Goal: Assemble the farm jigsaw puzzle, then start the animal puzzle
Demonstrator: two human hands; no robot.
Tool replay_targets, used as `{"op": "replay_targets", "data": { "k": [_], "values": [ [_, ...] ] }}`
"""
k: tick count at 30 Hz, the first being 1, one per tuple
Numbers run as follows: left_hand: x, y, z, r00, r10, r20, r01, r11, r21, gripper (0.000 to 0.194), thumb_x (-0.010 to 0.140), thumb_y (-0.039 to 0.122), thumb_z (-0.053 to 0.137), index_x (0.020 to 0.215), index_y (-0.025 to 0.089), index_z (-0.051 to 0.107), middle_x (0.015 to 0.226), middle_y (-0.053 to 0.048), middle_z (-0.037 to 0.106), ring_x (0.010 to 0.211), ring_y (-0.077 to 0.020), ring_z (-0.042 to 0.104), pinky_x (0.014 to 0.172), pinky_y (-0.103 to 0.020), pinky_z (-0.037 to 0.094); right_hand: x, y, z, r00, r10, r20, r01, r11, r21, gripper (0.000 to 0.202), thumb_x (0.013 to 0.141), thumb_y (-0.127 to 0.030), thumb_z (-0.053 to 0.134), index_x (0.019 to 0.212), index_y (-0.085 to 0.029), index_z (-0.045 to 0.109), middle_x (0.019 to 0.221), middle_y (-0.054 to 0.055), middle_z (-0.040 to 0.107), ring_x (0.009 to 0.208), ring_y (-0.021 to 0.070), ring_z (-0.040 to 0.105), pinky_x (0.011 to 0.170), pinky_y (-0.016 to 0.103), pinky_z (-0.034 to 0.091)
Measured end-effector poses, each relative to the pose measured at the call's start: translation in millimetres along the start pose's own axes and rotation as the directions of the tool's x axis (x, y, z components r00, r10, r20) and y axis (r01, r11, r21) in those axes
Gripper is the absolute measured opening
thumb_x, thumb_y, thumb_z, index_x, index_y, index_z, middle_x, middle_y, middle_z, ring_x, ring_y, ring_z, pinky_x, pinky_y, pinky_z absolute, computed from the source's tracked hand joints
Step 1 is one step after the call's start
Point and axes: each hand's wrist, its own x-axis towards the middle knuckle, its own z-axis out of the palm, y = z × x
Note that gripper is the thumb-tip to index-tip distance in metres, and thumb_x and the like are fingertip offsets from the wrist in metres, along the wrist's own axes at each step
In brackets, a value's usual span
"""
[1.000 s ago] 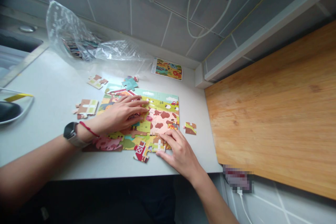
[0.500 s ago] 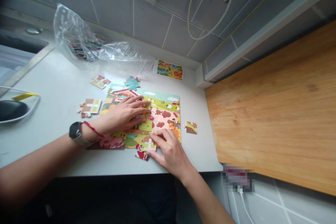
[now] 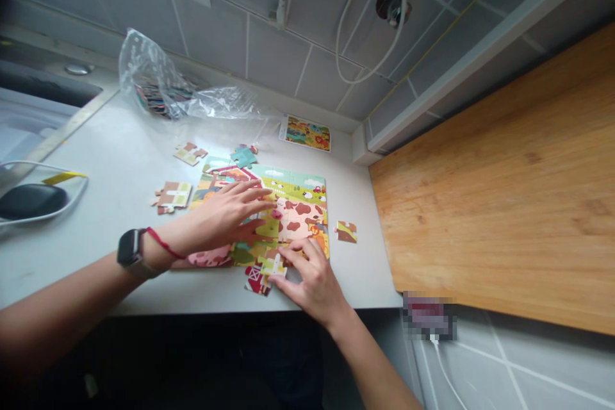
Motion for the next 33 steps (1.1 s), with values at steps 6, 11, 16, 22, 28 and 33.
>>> {"op": "replay_targets", "data": {
  "k": [6, 11, 16, 22, 28, 33],
  "values": [
    [-67, 62, 9.5, 0.996, -0.027, -0.09, 0.032, 0.998, 0.049, 0.039, 0.1, 0.033, 0.069, 0.137, 0.022, 0.069, 0.151, -0.012, 0.065, 0.146, -0.0404, 0.054, 0.12, -0.059, 0.045, 12, 9, -1, 0.997, -0.06, -0.046, 0.058, 0.997, -0.057, 0.033, 0.095, -0.035, 0.08, 0.125, -0.021, 0.077, 0.109, 0.011, 0.071, 0.103, 0.0269, 0.07, 0.091, 0.044, 0.063],
    [-114, 106, 24.2, 0.978, -0.007, -0.207, -0.006, 0.998, -0.06, 0.036, 0.103, 0.014, 0.056, 0.136, 0.021, 0.069, 0.144, -0.006, 0.071, 0.142, -0.0282, 0.06, 0.117, -0.045, 0.052, 17, 11, 1, 0.993, -0.115, 0.012, 0.116, 0.99, -0.082, 0.033, 0.096, -0.035, 0.079, 0.125, -0.019, 0.077, 0.109, 0.012, 0.072, 0.101, 0.0273, 0.067, 0.087, 0.044, 0.063],
    [-112, 116, 32.0, 0.982, 0.008, -0.191, -0.028, 0.994, -0.104, 0.036, 0.104, 0.01, 0.053, 0.135, 0.02, 0.069, 0.147, -0.006, 0.07, 0.141, -0.0292, 0.062, 0.115, -0.048, 0.057, 17, 15, 0, 0.988, -0.146, 0.048, 0.151, 0.983, -0.107, 0.03, 0.099, -0.034, 0.076, 0.123, -0.017, 0.077, 0.11, 0.013, 0.071, 0.102, 0.0281, 0.067, 0.088, 0.045, 0.062],
    [-99, 112, 44.8, 0.993, 0.01, -0.117, -0.022, 0.994, -0.102, 0.032, 0.105, 0.014, 0.055, 0.132, 0.02, 0.07, 0.149, -0.01, 0.068, 0.143, -0.0305, 0.061, 0.118, -0.051, 0.057, 16, 18, 0, 0.987, -0.141, 0.076, 0.15, 0.98, -0.128, 0.027, 0.101, -0.033, 0.072, 0.124, -0.02, 0.077, 0.114, 0.013, 0.071, 0.106, 0.0287, 0.068, 0.092, 0.048, 0.061],
    [-117, 107, 43.3, 0.996, 0.089, -0.028, -0.09, 0.996, -0.019, 0.041, 0.103, 0.013, 0.057, 0.142, 0.019, 0.066, 0.153, -0.007, 0.066, 0.148, -0.0292, 0.057, 0.124, -0.049, 0.051, 14, 19, 1, 0.986, -0.142, 0.087, 0.153, 0.978, -0.142, 0.025, 0.101, -0.033, 0.071, 0.122, -0.02, 0.077, 0.116, 0.014, 0.07, 0.106, 0.0294, 0.067, 0.093, 0.049, 0.06],
    [-124, 106, 35.3, 0.99, 0.124, -0.062, -0.122, 0.992, 0.042, 0.036, 0.105, 0.013, 0.055, 0.137, 0.02, 0.071, 0.151, -0.006, 0.068, 0.142, -0.0266, 0.063, 0.124, -0.045, 0.05, 19, 14, -2, 0.983, -0.134, 0.125, 0.154, 0.973, -0.171, 0.019, 0.099, -0.03, 0.072, 0.115, -0.021, 0.077, 0.113, 0.013, 0.07, 0.104, 0.0295, 0.067, 0.091, 0.048, 0.061]
  ]
}}
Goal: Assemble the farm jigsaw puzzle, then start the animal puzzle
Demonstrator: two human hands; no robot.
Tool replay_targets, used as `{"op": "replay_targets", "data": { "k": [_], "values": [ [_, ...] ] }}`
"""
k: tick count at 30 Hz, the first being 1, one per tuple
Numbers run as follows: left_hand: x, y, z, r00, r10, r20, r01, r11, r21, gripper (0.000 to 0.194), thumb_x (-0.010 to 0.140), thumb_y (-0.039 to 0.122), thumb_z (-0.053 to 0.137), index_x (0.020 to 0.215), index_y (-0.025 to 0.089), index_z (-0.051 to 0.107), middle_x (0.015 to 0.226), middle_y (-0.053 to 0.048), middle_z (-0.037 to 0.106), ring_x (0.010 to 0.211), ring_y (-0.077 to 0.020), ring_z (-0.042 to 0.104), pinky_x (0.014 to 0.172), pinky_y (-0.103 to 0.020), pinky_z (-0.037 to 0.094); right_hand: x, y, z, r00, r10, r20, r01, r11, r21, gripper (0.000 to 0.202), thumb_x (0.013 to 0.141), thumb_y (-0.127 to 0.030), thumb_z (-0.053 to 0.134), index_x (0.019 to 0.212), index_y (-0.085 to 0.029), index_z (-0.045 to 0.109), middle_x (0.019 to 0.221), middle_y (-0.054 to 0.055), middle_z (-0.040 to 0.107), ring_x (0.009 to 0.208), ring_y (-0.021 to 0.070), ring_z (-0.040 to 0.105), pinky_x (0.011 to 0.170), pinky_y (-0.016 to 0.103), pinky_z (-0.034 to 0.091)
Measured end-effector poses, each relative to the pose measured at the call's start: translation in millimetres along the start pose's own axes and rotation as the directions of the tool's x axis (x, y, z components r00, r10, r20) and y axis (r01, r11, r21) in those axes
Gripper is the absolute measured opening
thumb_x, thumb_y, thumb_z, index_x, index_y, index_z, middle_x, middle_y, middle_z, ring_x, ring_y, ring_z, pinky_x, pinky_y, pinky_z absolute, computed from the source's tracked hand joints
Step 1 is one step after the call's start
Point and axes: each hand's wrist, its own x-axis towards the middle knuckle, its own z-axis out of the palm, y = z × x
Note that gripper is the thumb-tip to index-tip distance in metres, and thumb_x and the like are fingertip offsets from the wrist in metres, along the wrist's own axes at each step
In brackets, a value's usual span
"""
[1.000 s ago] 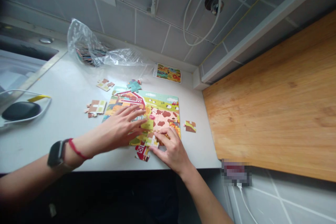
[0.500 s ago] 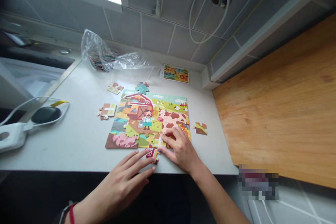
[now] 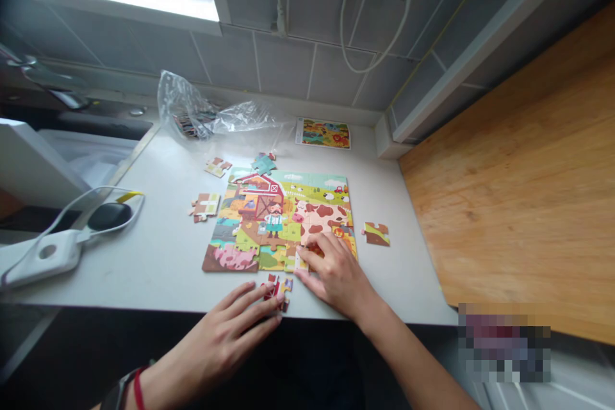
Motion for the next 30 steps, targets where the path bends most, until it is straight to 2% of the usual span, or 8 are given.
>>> {"op": "replay_targets", "data": {
  "k": [3, 10, 16, 21, 24, 28, 30],
  "values": [
    [0, 1, -3.1, 0.999, 0.016, -0.037, -0.016, 1.0, 0.015, 0.033, 0.108, 0.014, 0.05, 0.133, 0.019, 0.073, 0.144, -0.006, 0.072, 0.135, -0.0255, 0.067, 0.122, -0.044, 0.052, 6, -4, -5, 0.999, -0.01, 0.042, 0.012, 0.999, -0.032, 0.013, 0.097, -0.027, 0.073, 0.108, -0.02, 0.076, 0.115, 0.014, 0.07, 0.107, 0.031, 0.067, 0.091, 0.048, 0.061],
    [-4, 4, -5.0, 0.997, -0.02, -0.077, 0.02, 1.0, 0.003, 0.031, 0.11, 0.015, 0.049, 0.131, 0.017, 0.072, 0.132, -0.009, 0.078, 0.127, -0.0215, 0.071, 0.117, -0.038, 0.056, 14, -5, -10, 0.995, -0.055, 0.084, 0.064, 0.992, -0.104, 0.014, 0.091, -0.025, 0.079, 0.104, -0.02, 0.078, 0.121, 0.017, 0.072, 0.118, 0.0365, 0.065, 0.098, 0.055, 0.059],
    [-1, 8, -5.0, 0.987, -0.059, -0.149, 0.06, 0.998, 0.002, 0.031, 0.109, 0.014, 0.047, 0.123, 0.018, 0.074, 0.123, -0.009, 0.082, 0.118, -0.0225, 0.075, 0.106, -0.037, 0.063, 14, 0, -9, 0.995, -0.065, 0.078, 0.07, 0.996, -0.063, 0.018, 0.089, -0.026, 0.081, 0.107, -0.021, 0.08, 0.122, 0.016, 0.072, 0.116, 0.0342, 0.068, 0.099, 0.054, 0.06],
    [3, 8, -16.5, 0.982, -0.037, -0.184, 0.044, 0.998, 0.034, 0.034, 0.111, 0.013, 0.042, 0.119, 0.015, 0.074, 0.118, -0.009, 0.083, 0.113, -0.0248, 0.076, 0.092, -0.039, 0.065, 12, 14, -3, 0.987, -0.162, 0.017, 0.162, 0.986, 0.027, 0.029, 0.092, -0.029, 0.078, 0.12, -0.022, 0.077, 0.134, 0.017, 0.07, 0.13, 0.0357, 0.065, 0.107, 0.056, 0.059],
    [4, 5, -26.4, 0.978, -0.042, -0.206, 0.046, 0.999, 0.014, 0.031, 0.111, 0.011, 0.043, 0.121, 0.012, 0.072, 0.12, -0.01, 0.083, 0.111, -0.0246, 0.076, 0.089, -0.039, 0.063, 21, 27, -9, 0.977, -0.208, -0.039, 0.211, 0.972, 0.103, 0.033, 0.095, -0.036, 0.078, 0.125, -0.021, 0.076, 0.136, 0.018, 0.07, 0.131, 0.0353, 0.066, 0.107, 0.056, 0.058],
    [7, -1, -35.3, 0.968, -0.102, -0.231, 0.098, 0.995, -0.031, 0.028, 0.109, 0.007, 0.048, 0.124, 0.012, 0.071, 0.125, -0.011, 0.081, 0.114, -0.0245, 0.074, 0.09, -0.038, 0.061, 42, 45, -24, 0.978, -0.102, -0.183, 0.136, 0.972, 0.189, 0.022, 0.104, -0.029, 0.066, 0.121, -0.022, 0.077, 0.126, 0.014, 0.073, 0.12, 0.0304, 0.07, 0.103, 0.053, 0.06],
    [10, -4, -36.7, 0.96, -0.137, -0.245, 0.132, 0.991, -0.035, 0.029, 0.108, 0.006, 0.05, 0.126, 0.013, 0.071, 0.126, -0.01, 0.081, 0.118, -0.0244, 0.072, 0.094, -0.039, 0.059, 49, 51, -25, 0.978, -0.061, -0.2, 0.108, 0.967, 0.232, 0.021, 0.104, -0.028, 0.065, 0.121, -0.024, 0.078, 0.123, 0.012, 0.073, 0.116, 0.0283, 0.071, 0.101, 0.05, 0.061]
  ]
}}
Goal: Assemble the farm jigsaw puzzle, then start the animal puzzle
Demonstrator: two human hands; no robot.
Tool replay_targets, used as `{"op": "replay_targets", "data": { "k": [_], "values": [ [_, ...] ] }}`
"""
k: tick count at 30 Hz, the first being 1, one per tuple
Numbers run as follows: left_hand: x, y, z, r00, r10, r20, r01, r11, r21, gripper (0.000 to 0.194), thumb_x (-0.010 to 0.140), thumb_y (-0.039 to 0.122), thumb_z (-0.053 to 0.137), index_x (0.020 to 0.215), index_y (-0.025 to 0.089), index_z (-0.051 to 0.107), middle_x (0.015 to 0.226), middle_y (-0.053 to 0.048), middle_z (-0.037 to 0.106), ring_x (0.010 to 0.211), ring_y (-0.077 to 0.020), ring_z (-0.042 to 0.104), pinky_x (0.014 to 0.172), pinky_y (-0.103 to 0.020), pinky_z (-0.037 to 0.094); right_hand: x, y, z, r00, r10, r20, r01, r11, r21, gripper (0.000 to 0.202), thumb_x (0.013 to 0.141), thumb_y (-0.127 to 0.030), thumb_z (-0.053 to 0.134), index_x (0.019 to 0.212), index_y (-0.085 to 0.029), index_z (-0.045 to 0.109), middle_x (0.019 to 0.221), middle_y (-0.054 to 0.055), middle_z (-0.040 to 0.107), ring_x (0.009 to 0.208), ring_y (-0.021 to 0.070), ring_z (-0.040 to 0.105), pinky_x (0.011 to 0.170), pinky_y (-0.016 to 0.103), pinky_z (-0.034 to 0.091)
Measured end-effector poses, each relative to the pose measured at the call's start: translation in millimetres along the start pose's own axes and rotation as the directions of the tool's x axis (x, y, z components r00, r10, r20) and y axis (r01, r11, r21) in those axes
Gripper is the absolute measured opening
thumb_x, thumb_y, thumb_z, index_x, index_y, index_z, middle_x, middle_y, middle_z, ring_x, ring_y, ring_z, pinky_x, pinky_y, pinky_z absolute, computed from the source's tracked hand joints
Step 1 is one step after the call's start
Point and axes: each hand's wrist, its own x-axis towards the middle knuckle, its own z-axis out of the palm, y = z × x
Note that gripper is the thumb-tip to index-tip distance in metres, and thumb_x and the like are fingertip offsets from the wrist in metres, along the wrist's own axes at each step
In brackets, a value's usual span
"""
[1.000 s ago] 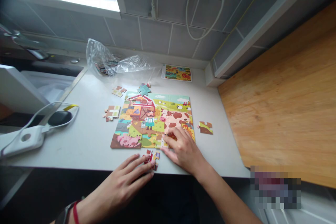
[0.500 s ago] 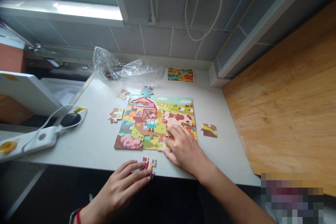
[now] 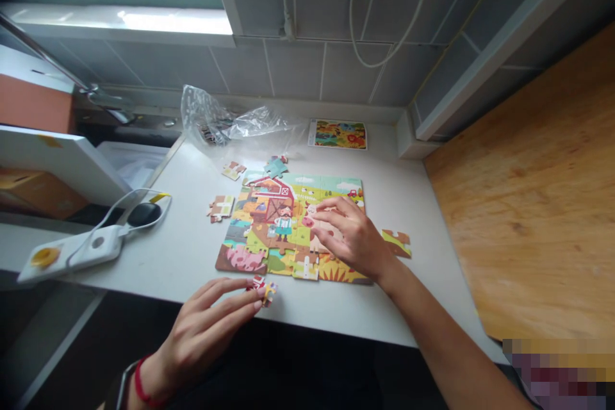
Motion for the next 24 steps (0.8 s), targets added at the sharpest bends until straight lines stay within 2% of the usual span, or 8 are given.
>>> {"op": "replay_targets", "data": {
  "k": [3, 4, 7, 9, 14, 18, 22, 24],
  "values": [
    [3, -4, 1.6, 0.999, -0.026, -0.021, 0.027, 0.999, 0.026, 0.029, 0.108, 0.007, 0.051, 0.127, 0.014, 0.071, 0.125, -0.009, 0.081, 0.125, -0.0256, 0.069, 0.099, -0.04, 0.057, -4, 7, 9, 0.997, -0.022, 0.074, 0.019, 0.999, 0.046, 0.027, 0.101, -0.035, 0.072, 0.125, -0.025, 0.077, 0.134, 0.014, 0.07, 0.127, 0.0303, 0.068, 0.107, 0.052, 0.059],
    [3, -5, 2.5, 0.999, -0.032, -0.033, 0.033, 0.999, 0.035, 0.029, 0.108, 0.006, 0.052, 0.127, 0.014, 0.072, 0.126, -0.009, 0.081, 0.128, -0.0266, 0.067, 0.102, -0.042, 0.056, -7, 8, 13, 0.992, -0.037, 0.119, 0.033, 0.999, 0.04, 0.037, 0.097, -0.041, 0.077, 0.131, -0.025, 0.075, 0.143, 0.015, 0.067, 0.135, 0.0333, 0.063, 0.112, 0.056, 0.056],
    [1, -12, 6.3, 0.996, -0.053, -0.073, 0.057, 0.997, 0.054, 0.031, 0.104, 0.002, 0.056, 0.129, 0.013, 0.071, 0.129, -0.011, 0.08, 0.137, -0.03, 0.061, 0.108, -0.047, 0.053, -18, 8, 23, 0.959, -0.045, 0.28, 0.055, 0.998, -0.028, 0.085, 0.079, -0.061, 0.09, 0.152, -0.027, 0.063, 0.168, 0.017, 0.047, 0.158, 0.0446, 0.039, 0.125, 0.071, 0.038],
    [0, -17, 10.8, 0.994, -0.054, -0.098, 0.059, 0.997, 0.059, 0.032, 0.102, 0.0, 0.059, 0.129, 0.012, 0.072, 0.129, -0.011, 0.08, 0.136, -0.0311, 0.061, 0.109, -0.048, 0.052, -20, 6, 25, 0.927, -0.02, 0.375, 0.05, 0.996, -0.071, 0.1, 0.073, -0.068, 0.091, 0.158, -0.027, 0.056, 0.175, 0.017, 0.037, 0.163, 0.0477, 0.027, 0.127, 0.075, 0.028],
    [8, -32, 26.0, 0.998, -0.01, -0.064, 0.013, 0.999, 0.047, 0.025, 0.102, 0.001, 0.062, 0.122, 0.011, 0.073, 0.123, -0.012, 0.081, 0.12, -0.0274, 0.066, 0.103, -0.044, 0.054, -16, 0, 23, 0.866, 0.038, 0.498, 0.027, 0.992, -0.124, 0.095, 0.08, -0.062, 0.088, 0.16, -0.023, 0.055, 0.178, 0.017, 0.032, 0.166, 0.0454, 0.019, 0.131, 0.071, 0.018],
    [13, -35, 30.3, 1.0, -0.01, -0.004, 0.01, 1.0, -0.01, 0.023, 0.105, 0.005, 0.06, 0.123, 0.011, 0.072, 0.12, -0.012, 0.081, 0.113, -0.0248, 0.067, 0.099, -0.04, 0.055, -16, 1, 24, 0.866, 0.05, 0.497, 0.015, 0.992, -0.125, 0.096, 0.082, -0.061, 0.086, 0.164, -0.025, 0.05, 0.179, 0.015, 0.029, 0.166, 0.0438, 0.02, 0.133, 0.068, 0.018],
    [11, -34, 30.4, 0.993, -0.028, 0.112, 0.036, 0.997, -0.071, 0.027, 0.102, 0.006, 0.066, 0.128, 0.012, 0.07, 0.126, -0.012, 0.078, 0.117, -0.0259, 0.066, 0.1, -0.041, 0.055, -21, 3, 26, 0.877, 0.046, 0.479, 0.008, 0.994, -0.109, 0.096, 0.083, -0.061, 0.085, 0.165, -0.027, 0.047, 0.18, 0.013, 0.028, 0.167, 0.0434, 0.019, 0.133, 0.067, 0.018],
    [10, -35, 31.4, 0.993, -0.063, 0.097, 0.068, 0.996, -0.051, 0.03, 0.098, 0.007, 0.073, 0.127, 0.016, 0.07, 0.126, -0.011, 0.077, 0.119, -0.026, 0.066, 0.103, -0.042, 0.055, -22, 4, 27, 0.884, 0.042, 0.465, 0.008, 0.995, -0.104, 0.095, 0.083, -0.06, 0.086, 0.165, -0.029, 0.048, 0.18, 0.012, 0.028, 0.166, 0.0433, 0.021, 0.133, 0.067, 0.019]
  ]
}}
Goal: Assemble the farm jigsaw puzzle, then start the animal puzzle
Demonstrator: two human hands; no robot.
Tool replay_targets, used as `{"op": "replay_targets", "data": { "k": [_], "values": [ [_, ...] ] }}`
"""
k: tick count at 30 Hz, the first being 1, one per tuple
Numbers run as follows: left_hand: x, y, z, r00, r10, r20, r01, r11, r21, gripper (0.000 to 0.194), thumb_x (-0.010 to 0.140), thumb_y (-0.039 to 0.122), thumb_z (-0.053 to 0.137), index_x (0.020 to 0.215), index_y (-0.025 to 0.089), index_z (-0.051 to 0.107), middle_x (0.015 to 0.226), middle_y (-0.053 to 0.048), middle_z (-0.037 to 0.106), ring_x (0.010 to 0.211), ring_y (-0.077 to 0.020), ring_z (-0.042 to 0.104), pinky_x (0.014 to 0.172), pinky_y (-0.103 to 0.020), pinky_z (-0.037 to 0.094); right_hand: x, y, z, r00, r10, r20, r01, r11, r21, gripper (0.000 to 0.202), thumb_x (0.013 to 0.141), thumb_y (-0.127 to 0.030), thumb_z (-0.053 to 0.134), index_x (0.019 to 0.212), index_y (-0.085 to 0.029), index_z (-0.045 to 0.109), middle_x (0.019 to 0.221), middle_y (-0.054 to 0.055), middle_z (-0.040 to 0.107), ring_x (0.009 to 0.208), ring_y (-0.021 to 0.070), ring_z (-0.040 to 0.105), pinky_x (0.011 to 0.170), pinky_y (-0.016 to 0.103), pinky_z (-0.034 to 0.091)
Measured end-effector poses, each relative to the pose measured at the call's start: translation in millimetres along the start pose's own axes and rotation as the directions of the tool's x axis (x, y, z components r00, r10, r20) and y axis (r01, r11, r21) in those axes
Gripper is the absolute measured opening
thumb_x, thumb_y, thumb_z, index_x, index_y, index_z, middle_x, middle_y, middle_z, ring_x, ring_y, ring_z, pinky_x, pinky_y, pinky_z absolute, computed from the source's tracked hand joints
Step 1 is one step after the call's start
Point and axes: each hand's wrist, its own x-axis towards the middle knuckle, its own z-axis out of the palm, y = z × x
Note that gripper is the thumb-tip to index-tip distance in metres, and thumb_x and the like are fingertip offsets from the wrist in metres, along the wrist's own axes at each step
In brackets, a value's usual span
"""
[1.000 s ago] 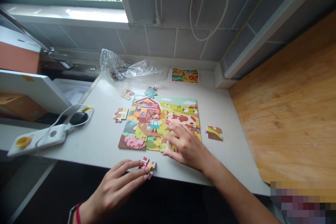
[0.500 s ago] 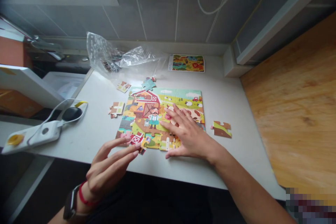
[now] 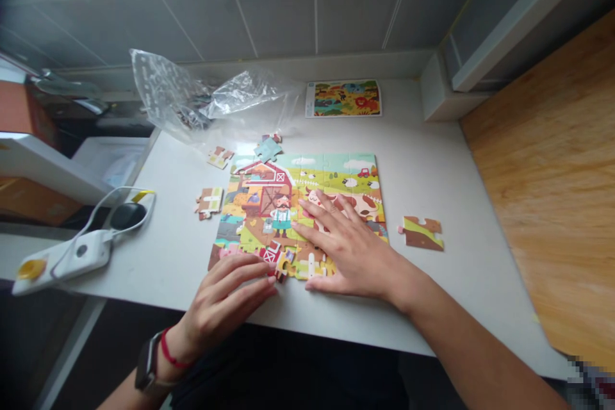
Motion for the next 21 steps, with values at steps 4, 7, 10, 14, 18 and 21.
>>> {"op": "replay_targets", "data": {
  "k": [4, 7, 10, 14, 18, 21],
  "values": [
    [3, -2, 2.2, 0.986, -0.156, -0.067, 0.16, 0.985, 0.064, 0.044, 0.098, 0.029, 0.08, 0.137, 0.019, 0.065, 0.137, -0.013, 0.073, 0.136, -0.0312, 0.06, 0.112, -0.047, 0.051, 0, 2, 0, 0.999, -0.025, -0.034, 0.025, 1.0, -0.01, 0.1, 0.081, -0.065, 0.087, 0.165, -0.028, 0.048, 0.178, 0.014, 0.032, 0.165, 0.0452, 0.025, 0.131, 0.069, 0.024],
    [8, -3, 2.4, 0.972, -0.236, -0.007, 0.236, 0.969, 0.07, 0.067, 0.098, 0.047, 0.077, 0.154, 0.019, 0.052, 0.146, -0.016, 0.068, 0.146, -0.0353, 0.054, 0.114, -0.052, 0.05, 1, 4, -1, 0.996, -0.035, -0.084, 0.035, 0.999, -0.009, 0.096, 0.083, -0.069, 0.083, 0.162, -0.025, 0.051, 0.176, 0.017, 0.037, 0.163, 0.0453, 0.029, 0.129, 0.07, 0.03],
    [10, -3, 2.8, 0.965, -0.261, 0.006, 0.26, 0.964, 0.06, 0.069, 0.101, 0.043, 0.075, 0.159, 0.022, 0.046, 0.144, -0.014, 0.07, 0.144, -0.0347, 0.057, 0.111, -0.052, 0.053, 2, 6, -3, 0.986, -0.039, -0.161, 0.04, 0.999, 0.003, 0.075, 0.094, -0.059, 0.077, 0.156, -0.022, 0.059, 0.17, 0.018, 0.045, 0.161, 0.0412, 0.036, 0.128, 0.066, 0.036],
    [9, -3, 5.4, 0.964, -0.264, -0.032, 0.265, 0.964, 0.037, 0.059, 0.102, 0.04, 0.074, 0.153, 0.023, 0.053, 0.136, -0.013, 0.074, 0.137, -0.0331, 0.062, 0.107, -0.051, 0.055, 3, 9, -4, 0.966, -0.04, -0.256, 0.053, 0.998, 0.043, 0.051, 0.102, -0.042, 0.071, 0.147, -0.019, 0.066, 0.161, 0.018, 0.057, 0.153, 0.0358, 0.05, 0.125, 0.059, 0.045],
    [6, -2, 2.6, 0.979, -0.172, -0.112, 0.173, 0.985, 0.005, 0.047, 0.098, 0.03, 0.081, 0.14, 0.022, 0.062, 0.128, -0.013, 0.076, 0.126, -0.0288, 0.068, 0.104, -0.047, 0.059, 5, 13, -5, 0.952, -0.033, -0.305, 0.06, 0.995, 0.081, 0.044, 0.103, -0.039, 0.069, 0.143, -0.022, 0.068, 0.152, 0.016, 0.064, 0.143, 0.0338, 0.059, 0.117, 0.057, 0.053],
    [4, -5, -13.3, 0.979, -0.108, -0.17, 0.114, 0.993, 0.03, 0.046, 0.094, 0.021, 0.084, 0.136, 0.02, 0.065, 0.128, -0.014, 0.076, 0.118, -0.0253, 0.073, 0.098, -0.042, 0.063, 5, 14, -6, 0.942, -0.034, -0.333, 0.073, 0.992, 0.104, 0.041, 0.105, -0.04, 0.066, 0.141, -0.023, 0.07, 0.148, 0.015, 0.067, 0.14, 0.033, 0.061, 0.115, 0.056, 0.055]
  ]
}}
